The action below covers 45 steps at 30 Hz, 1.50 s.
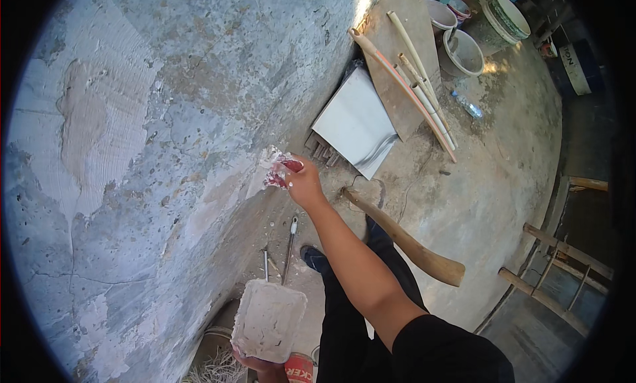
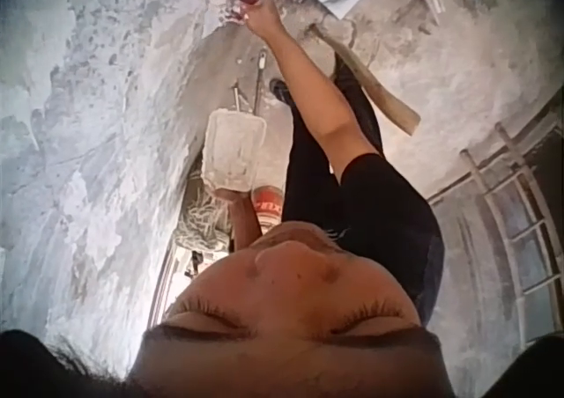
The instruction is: Patching a damaged area of a wall using white filler/spackle and a putty knife.
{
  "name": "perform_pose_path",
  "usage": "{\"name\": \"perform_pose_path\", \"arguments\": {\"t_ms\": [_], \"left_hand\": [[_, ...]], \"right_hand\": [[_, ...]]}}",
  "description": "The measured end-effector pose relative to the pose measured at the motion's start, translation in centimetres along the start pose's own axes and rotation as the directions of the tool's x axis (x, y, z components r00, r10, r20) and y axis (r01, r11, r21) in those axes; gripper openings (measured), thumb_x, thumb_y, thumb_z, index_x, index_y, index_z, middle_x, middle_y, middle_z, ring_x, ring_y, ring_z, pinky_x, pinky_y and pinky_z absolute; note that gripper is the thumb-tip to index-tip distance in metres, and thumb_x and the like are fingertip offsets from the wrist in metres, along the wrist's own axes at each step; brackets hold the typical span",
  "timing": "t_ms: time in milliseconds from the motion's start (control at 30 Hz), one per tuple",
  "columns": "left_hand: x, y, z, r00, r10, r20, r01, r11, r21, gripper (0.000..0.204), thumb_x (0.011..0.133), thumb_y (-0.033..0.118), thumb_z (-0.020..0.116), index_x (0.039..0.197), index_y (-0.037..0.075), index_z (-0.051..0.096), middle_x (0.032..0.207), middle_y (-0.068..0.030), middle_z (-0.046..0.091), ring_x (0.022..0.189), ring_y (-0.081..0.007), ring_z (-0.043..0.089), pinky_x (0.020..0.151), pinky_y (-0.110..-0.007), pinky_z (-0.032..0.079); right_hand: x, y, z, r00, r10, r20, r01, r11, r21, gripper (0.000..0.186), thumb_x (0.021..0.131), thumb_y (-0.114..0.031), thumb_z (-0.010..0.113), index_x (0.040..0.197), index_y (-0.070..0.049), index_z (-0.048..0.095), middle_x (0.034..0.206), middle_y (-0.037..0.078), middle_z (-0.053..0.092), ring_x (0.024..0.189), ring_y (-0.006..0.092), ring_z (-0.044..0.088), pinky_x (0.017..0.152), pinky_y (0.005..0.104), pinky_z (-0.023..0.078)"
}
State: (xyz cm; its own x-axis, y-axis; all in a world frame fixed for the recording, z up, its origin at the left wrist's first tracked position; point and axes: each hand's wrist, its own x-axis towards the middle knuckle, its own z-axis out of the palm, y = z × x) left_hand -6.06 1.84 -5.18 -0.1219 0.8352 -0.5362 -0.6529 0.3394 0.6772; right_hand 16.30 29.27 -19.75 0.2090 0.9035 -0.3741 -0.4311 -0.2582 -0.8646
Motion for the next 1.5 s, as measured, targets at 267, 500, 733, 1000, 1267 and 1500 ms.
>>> {"name": "perform_pose_path", "arguments": {"t_ms": [267,500,733,1000,1267,1500], "left_hand": [[0.1,-0.1,1.0,0.996,-0.019,0.085,0.017,1.0,0.022,0.074,0.088,0.059,0.038,0.144,0.01,0.039,0.148,-0.0135,0.038,0.133,-0.0406,0.038,0.106,-0.061,0.032],[-0.2,0.5,1.1,1.0,-0.02,0.009,0.019,1.0,0.008,0.074,0.088,0.06,0.039,0.144,0.011,0.039,0.148,-0.0128,0.039,0.133,-0.0402,0.038,0.106,-0.061,0.032],[0.1,0.6,1.5,0.999,-0.035,0.008,0.035,0.999,-0.015,0.077,0.087,0.062,0.039,0.145,0.011,0.037,0.148,-0.0126,0.038,0.133,-0.0406,0.038,0.107,-0.06,0.032],[0.5,0.6,1.6,0.996,-0.019,0.085,0.018,1.0,0.021,0.079,0.087,0.064,0.038,0.146,0.012,0.036,0.149,-0.0119,0.037,0.133,-0.0397,0.038,0.107,-0.06,0.032],[0.4,0.9,3.3,0.996,-0.027,0.079,0.025,0.999,0.027,0.08,0.086,0.065,0.041,0.144,0.011,0.039,0.147,-0.0127,0.04,0.132,-0.0396,0.04,0.107,-0.06,0.033],[-0.1,0.8,2.0,0.999,-0.031,0.033,0.031,0.999,0.012,0.08,0.085,0.064,0.041,0.144,0.01,0.039,0.147,-0.0132,0.04,0.132,-0.0399,0.04,0.106,-0.06,0.034]], "right_hand": [[3.1,7.9,-7.1,0.936,-0.026,-0.35,-0.105,0.931,-0.351,0.014,0.082,-0.004,0.062,0.093,0.0,0.069,0.078,0.012,0.07,0.067,0.0197,0.064,0.064,0.0333,0.048],[-0.1,1.6,-4.3,0.922,-0.109,-0.372,-0.042,0.926,-0.375,0.015,0.083,-0.007,0.061,0.094,0.002,0.065,0.082,0.019,0.067,0.077,0.0314,0.066,0.069,0.0381,0.049],[-4.1,-0.4,3.4,0.916,-0.349,-0.195,0.173,0.785,-0.594,0.01,0.085,-0.005,0.058,0.087,0.004,0.062,0.084,0.022,0.058,0.079,0.0418,0.057,0.067,0.0427,0.045],[-9.3,2.5,3.7,0.891,-0.439,0.113,0.418,0.699,-0.58,0.011,0.08,-0.003,0.062,0.09,0.002,0.062,0.091,0.02,0.059,0.084,0.0403,0.059,0.074,0.0449,0.048],[-7.2,0.5,-1.9,0.941,-0.308,-0.14,0.192,0.826,-0.53,0.009,0.083,-0.003,0.06,0.089,0.004,0.063,0.086,0.02,0.059,0.085,0.04,0.059,0.074,0.0427,0.048],[-4.0,0.9,3.9,0.905,-0.399,-0.145,0.222,0.735,-0.641,0.011,0.08,-0.001,0.059,0.09,0.004,0.059,0.097,0.021,0.057,0.09,0.0412,0.058,0.081,0.0445,0.049]]}}
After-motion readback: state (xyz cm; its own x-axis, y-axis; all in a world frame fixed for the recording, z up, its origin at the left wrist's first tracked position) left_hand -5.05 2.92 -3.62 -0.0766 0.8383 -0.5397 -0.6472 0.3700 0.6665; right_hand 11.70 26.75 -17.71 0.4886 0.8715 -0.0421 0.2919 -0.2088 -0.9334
